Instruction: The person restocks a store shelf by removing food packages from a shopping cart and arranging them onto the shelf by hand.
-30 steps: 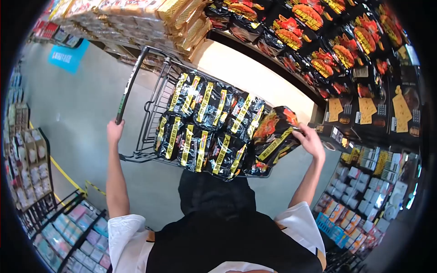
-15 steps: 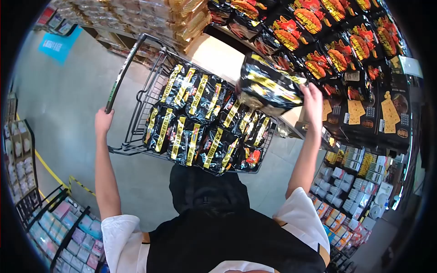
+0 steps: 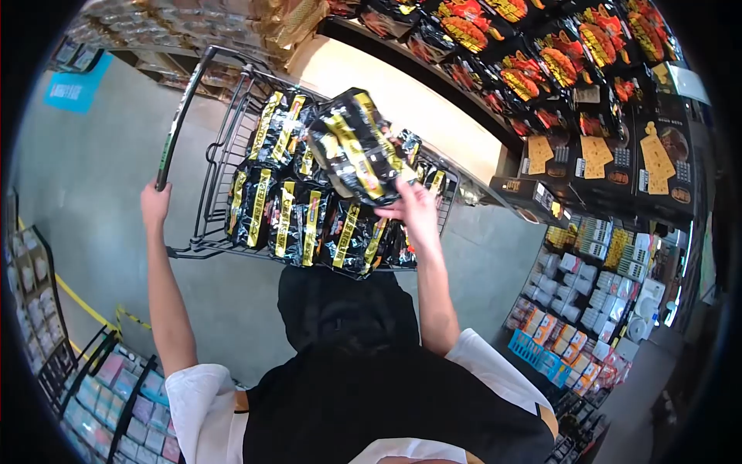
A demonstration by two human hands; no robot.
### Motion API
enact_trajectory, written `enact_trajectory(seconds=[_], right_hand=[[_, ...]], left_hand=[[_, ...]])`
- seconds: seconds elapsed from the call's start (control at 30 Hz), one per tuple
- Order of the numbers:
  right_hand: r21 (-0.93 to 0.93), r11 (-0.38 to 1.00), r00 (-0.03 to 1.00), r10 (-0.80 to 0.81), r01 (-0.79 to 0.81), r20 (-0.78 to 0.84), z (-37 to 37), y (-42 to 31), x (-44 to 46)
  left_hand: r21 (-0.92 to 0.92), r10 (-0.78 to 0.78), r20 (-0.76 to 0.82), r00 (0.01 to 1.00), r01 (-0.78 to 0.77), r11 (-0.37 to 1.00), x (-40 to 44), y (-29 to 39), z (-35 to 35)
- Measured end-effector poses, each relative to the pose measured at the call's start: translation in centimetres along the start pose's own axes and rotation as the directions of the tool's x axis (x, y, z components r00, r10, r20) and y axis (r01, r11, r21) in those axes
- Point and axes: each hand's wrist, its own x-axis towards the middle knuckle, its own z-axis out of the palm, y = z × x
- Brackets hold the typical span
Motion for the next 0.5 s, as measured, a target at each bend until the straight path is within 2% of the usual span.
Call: enact_trajectory(seconds=[0.07, 0.1, 0.13, 0.2, 0.23, 0.27, 0.3, 0.37, 0.4, 0.47, 0.5], right_hand=[[-0.187, 0.982, 1.000, -0.003, 0.001, -0.012, -0.2, 0.7, -0.3], [-0.375, 0.927, 1.000, -0.011, 0.004, -0.015, -0.6, 0.4, -0.1], [-0.549, 0.836, 1.000, -0.016, 0.007, -0.012, -0.9, -0.5, 0.1], [-0.882, 0.455, 0.989, -0.127, 0.122, 0.071, -0.9, -4.4, 0.3], [-0.913, 0.384, 0.964, -0.264, 0.138, 0.035, -0.9, -5.5, 0.9], [-0.895, 0.424, 0.932, -0.362, 0.142, -0.024, -0.3, -6.9, 1.5], [-0.900, 0.399, 0.903, -0.430, 0.176, -0.014, 0.3, -8.6, 2.1], [-0.855, 0.373, 0.862, -0.482, 0.361, 0.154, 1.6, -10.7, 4.1], [-0.764, 0.327, 0.770, -0.547, 0.557, 0.328, 1.9, -10.6, 6.0], [-0.630, 0.180, 0.598, -0.583, 0.755, 0.551, 3.7, -10.1, 10.1], [-0.625, 0.309, 0.692, -0.423, 0.717, 0.585, 5.2, -10.7, 10.2]], left_hand=[[-0.012, 0.004, 0.017, 1.000, -0.004, 1.000, 0.1, -0.2, 0.6], [-0.013, -0.015, 0.031, 0.999, 0.015, 1.000, 0.0, 0.1, 0.4], [-0.012, -0.038, 0.042, 0.998, 0.038, 0.999, -0.1, 0.4, 0.0], [0.014, -0.037, 0.015, 0.999, 0.037, 0.999, -0.6, 1.3, -0.6], [0.041, -0.035, -0.001, 0.999, 0.035, 0.999, -0.8, 1.6, -0.8], [0.039, -0.038, -0.004, 0.999, 0.038, 0.998, -0.8, 1.2, -0.8], [0.036, -0.027, 0.006, 1.000, 0.026, 0.999, -0.6, 0.8, -0.5], [0.025, -0.024, 0.004, 1.000, 0.023, 0.999, -0.3, 0.5, -0.4], [0.027, -0.018, 0.011, 1.000, 0.018, 0.999, -0.3, 0.6, -0.4], [0.026, -0.025, 0.008, 1.000, 0.024, 0.999, -0.6, 1.0, -0.6], [0.015, -0.029, 0.000, 1.000, 0.029, 0.999, -0.8, 1.3, -0.7]])
